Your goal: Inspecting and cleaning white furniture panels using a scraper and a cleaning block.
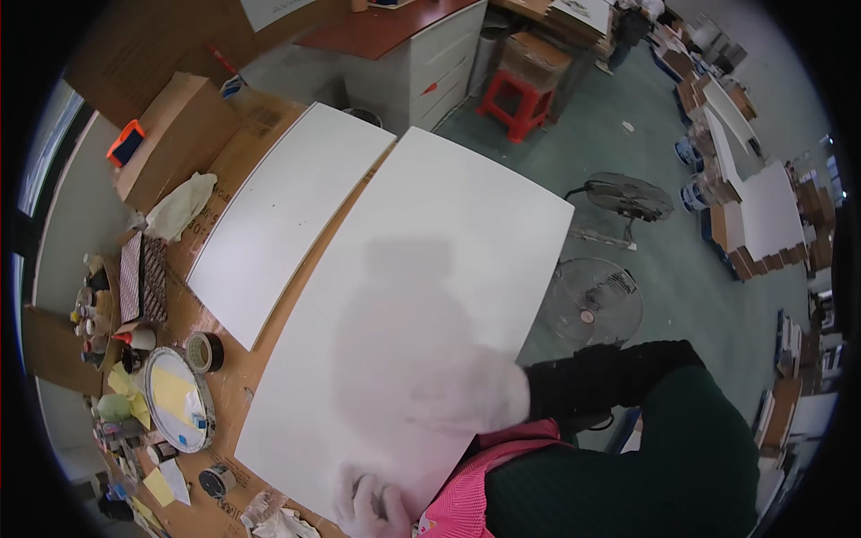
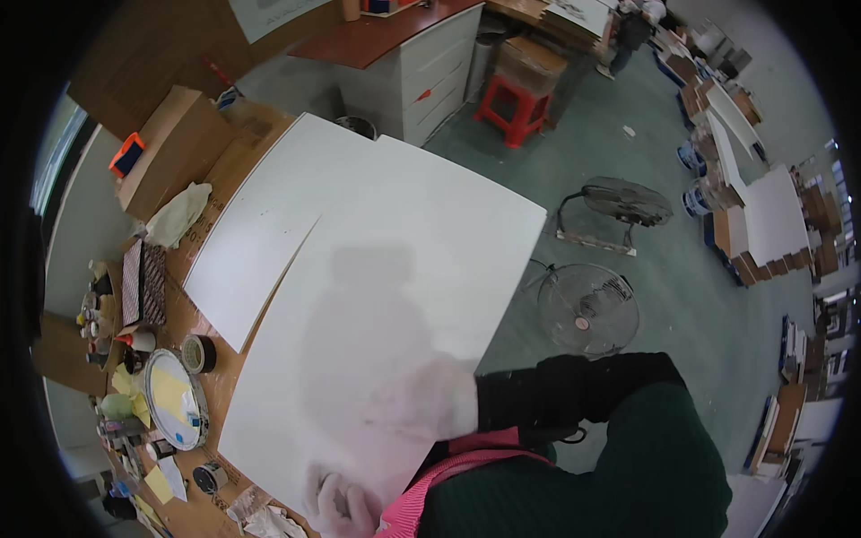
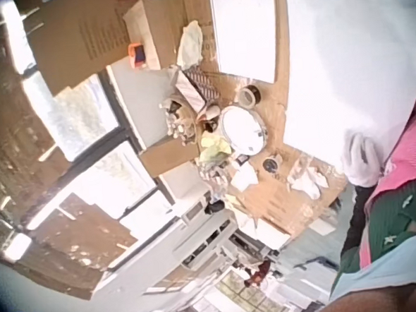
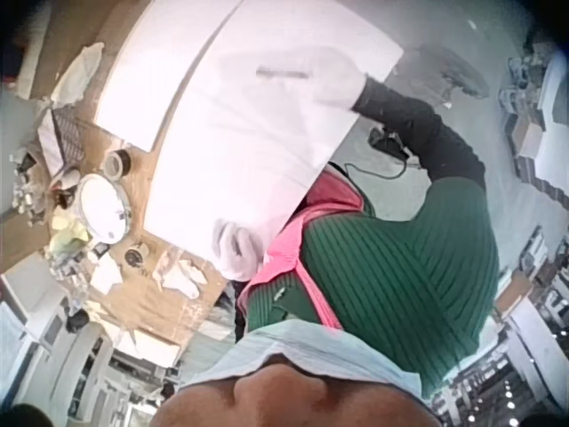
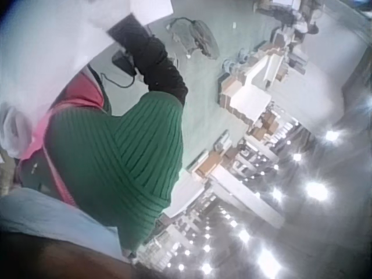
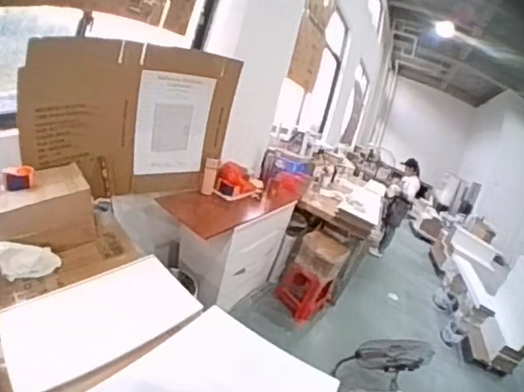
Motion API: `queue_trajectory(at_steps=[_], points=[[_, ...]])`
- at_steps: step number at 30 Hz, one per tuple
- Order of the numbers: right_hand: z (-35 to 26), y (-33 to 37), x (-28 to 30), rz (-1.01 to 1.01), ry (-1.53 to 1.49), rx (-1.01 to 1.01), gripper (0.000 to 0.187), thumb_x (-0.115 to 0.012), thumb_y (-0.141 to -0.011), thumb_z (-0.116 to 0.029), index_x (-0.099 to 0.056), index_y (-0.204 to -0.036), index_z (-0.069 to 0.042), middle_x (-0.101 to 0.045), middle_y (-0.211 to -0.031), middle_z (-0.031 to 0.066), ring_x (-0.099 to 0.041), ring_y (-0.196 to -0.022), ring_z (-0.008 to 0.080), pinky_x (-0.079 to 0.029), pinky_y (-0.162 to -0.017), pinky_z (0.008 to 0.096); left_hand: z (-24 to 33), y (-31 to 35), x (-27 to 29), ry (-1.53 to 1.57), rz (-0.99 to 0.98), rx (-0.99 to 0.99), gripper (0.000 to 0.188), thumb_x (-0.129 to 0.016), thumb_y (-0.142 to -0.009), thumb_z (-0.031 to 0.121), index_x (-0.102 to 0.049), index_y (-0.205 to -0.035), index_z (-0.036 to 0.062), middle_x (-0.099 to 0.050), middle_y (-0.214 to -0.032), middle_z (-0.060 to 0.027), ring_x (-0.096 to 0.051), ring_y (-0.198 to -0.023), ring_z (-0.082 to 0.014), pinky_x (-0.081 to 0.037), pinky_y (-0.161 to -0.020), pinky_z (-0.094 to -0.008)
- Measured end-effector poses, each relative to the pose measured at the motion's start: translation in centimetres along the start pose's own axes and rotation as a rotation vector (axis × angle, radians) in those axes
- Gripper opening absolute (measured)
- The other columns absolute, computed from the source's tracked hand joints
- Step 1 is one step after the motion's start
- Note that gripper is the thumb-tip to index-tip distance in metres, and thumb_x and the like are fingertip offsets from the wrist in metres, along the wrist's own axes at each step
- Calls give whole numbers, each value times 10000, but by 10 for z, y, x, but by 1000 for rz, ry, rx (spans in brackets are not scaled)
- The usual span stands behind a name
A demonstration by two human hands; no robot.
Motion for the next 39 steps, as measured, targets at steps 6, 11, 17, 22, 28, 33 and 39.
queue_trajectory(at_steps=[6, 11, 17, 22, 28, 33, 39], points=[[97, -21, 152, 115, 599, -305, 423, -529, -939, -257, -620, -1349, -205, -660, -1043, 107, -653, -949, 287, -527, -821, 395, 15, 1, 1, -63, -52, -108, 235, -694, -822, -15, -711, -1056, -31, -677, -1130, -285, -671, -941, -407, -561, -820, -456], [136, 26, 320, 563, 1124, -650, 225, -568, -911, -248, -709, -1068, -169, -679, -909, 138, -659, -878, 355, -531, -736, 469, 19, 0, -7, -99, -77, -168, 273, -708, -812, 10, -717, -1083, -22, -666, -1188, -296, -654, -1040, -440, -538, -907, -482], [-11, 27, 73, 287, 353, -146, 394, -581, -905, -257, -646, -1293, -247, -690, -1124, 54, -689, -1019, 241, -571, -813, 379, 15, 8, -9, -115, -88, -156, 280, -711, -831, 53, -713, -1102, -18, -659, -1215, -296, -635, -1105, -453, -516, -970, -506], [71, 55, 215, 361, 1129, -410, 285, -566, -917, -264, -692, -1171, -236, -650, -860, 47, -667, -777, 267, -538, -626, 434, 21, 5, -8, -151, -84, -165, 292, -714, -837, 71, -710, -1116, -15, -658, -1233, -283, -625, -1129, -452, -506, -992, -516], [36, 43, 222, 422, 1091, -363, 255, -605, -892, -213, -707, -1125, -222, -642, -861, 76, -668, -773, 291, -549, -637, 420, 17, 8, -11, -194, -92, -152, 291, -717, -843, 82, -705, -1118, -14, -650, -1250, -282, -622, -1131, -455, -500, -995, -518], [53, 58, 166, 240, 884, -210, 355, -580, -885, -194, -714, -1192, -310, -696, -954, -12, -698, -831, 218, -571, -662, 347, 16, 5, -11, -155, -121, -152, 310, -727, -844, 88, -697, -1138, -8, -643, -1263, -285, -616, -1145, -464, -495, -1006, -525], [98, 100, 322, 626, 1000, -708, 289, -604, -953, -287, -707, -1186, -151, -671, -902, 127, -663, -903, 334, -523, -758, 450, 21, 3, -12, -187, -115, -160, 312, -731, -843, 91, -699, -1140, 0, -643, -1265, -282, -617, -1140, -464, -496, -1002, -529]])
Point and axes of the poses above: each hand's wrist, its own y-axis away from the middle knuckle, its own x-axis out of the back of the hand, z = x × y, the point moved 9 cm from there along -y, towards the middle knuckle
